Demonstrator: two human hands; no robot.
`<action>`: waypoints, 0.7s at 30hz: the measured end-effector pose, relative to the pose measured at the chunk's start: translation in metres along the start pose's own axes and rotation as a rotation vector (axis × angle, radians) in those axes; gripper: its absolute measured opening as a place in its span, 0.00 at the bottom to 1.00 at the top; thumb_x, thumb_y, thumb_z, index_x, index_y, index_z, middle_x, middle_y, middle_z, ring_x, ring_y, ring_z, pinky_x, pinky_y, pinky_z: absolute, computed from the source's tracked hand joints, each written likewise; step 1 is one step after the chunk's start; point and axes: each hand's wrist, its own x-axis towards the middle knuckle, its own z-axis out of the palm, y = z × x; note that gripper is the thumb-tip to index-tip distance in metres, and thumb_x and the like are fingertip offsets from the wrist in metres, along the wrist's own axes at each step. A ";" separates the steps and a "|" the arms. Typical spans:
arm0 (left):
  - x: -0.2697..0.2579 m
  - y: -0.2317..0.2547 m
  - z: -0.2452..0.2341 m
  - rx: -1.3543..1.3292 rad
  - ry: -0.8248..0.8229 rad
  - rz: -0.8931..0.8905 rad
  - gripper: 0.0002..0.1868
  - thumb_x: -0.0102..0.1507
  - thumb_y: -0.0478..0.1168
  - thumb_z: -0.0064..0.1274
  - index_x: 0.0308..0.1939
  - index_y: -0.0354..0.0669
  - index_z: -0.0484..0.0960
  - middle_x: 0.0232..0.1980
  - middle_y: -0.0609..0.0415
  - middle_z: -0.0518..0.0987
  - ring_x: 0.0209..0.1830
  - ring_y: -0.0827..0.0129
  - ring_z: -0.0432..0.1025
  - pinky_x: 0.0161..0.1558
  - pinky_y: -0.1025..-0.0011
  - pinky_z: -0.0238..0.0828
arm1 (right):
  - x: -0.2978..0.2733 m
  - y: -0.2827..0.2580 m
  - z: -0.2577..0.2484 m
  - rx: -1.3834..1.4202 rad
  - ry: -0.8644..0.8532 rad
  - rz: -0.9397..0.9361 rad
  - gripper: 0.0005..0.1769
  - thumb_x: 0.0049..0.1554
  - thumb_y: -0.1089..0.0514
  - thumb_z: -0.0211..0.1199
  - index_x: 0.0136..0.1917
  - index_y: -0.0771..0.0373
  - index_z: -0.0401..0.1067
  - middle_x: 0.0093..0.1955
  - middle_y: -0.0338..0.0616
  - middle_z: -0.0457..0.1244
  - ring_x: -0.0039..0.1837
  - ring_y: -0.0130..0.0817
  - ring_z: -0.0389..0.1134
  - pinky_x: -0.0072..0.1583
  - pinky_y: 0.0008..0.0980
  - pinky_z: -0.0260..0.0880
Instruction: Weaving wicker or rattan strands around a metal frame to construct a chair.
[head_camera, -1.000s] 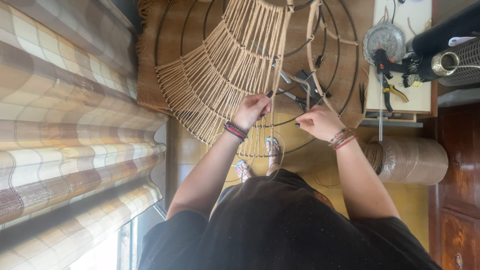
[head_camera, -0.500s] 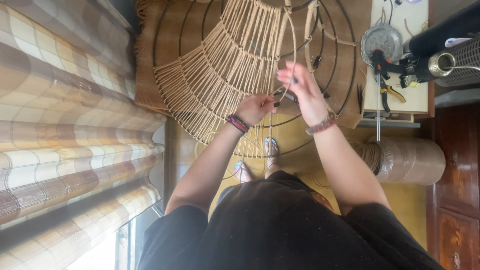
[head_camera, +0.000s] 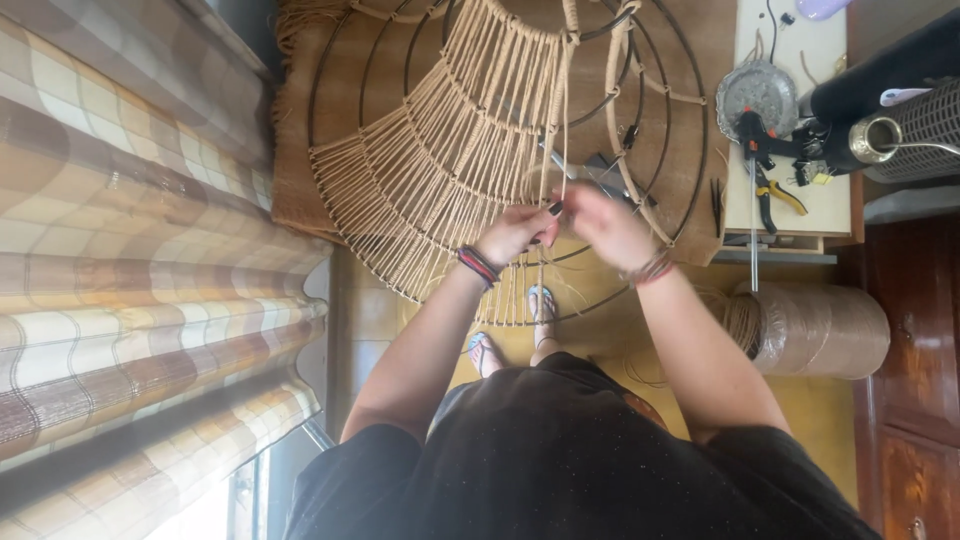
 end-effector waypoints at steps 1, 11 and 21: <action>0.004 0.001 -0.006 -0.002 -0.095 -0.044 0.23 0.69 0.55 0.46 0.31 0.47 0.87 0.19 0.57 0.75 0.17 0.80 0.63 0.21 0.84 0.57 | 0.015 -0.012 -0.014 0.321 0.030 -0.144 0.22 0.63 0.57 0.51 0.68 0.66 0.67 0.64 0.63 0.63 0.68 0.56 0.64 0.68 0.53 0.62; -0.029 0.017 0.006 0.083 0.360 0.223 0.14 0.73 0.48 0.47 0.48 0.52 0.88 0.47 0.49 0.84 0.51 0.57 0.79 0.58 0.60 0.72 | -0.019 0.005 0.028 -0.554 0.177 -0.081 0.12 0.57 0.61 0.61 0.31 0.58 0.76 0.33 0.48 0.68 0.42 0.49 0.69 0.45 0.44 0.64; -0.017 -0.007 0.008 0.118 0.201 0.144 0.30 0.72 0.55 0.45 0.16 0.51 0.79 0.14 0.63 0.68 0.18 0.77 0.62 0.26 0.79 0.58 | 0.003 0.030 0.017 0.050 0.251 -0.078 0.19 0.57 0.67 0.57 0.60 0.59 0.77 0.59 0.51 0.69 0.64 0.47 0.68 0.68 0.43 0.64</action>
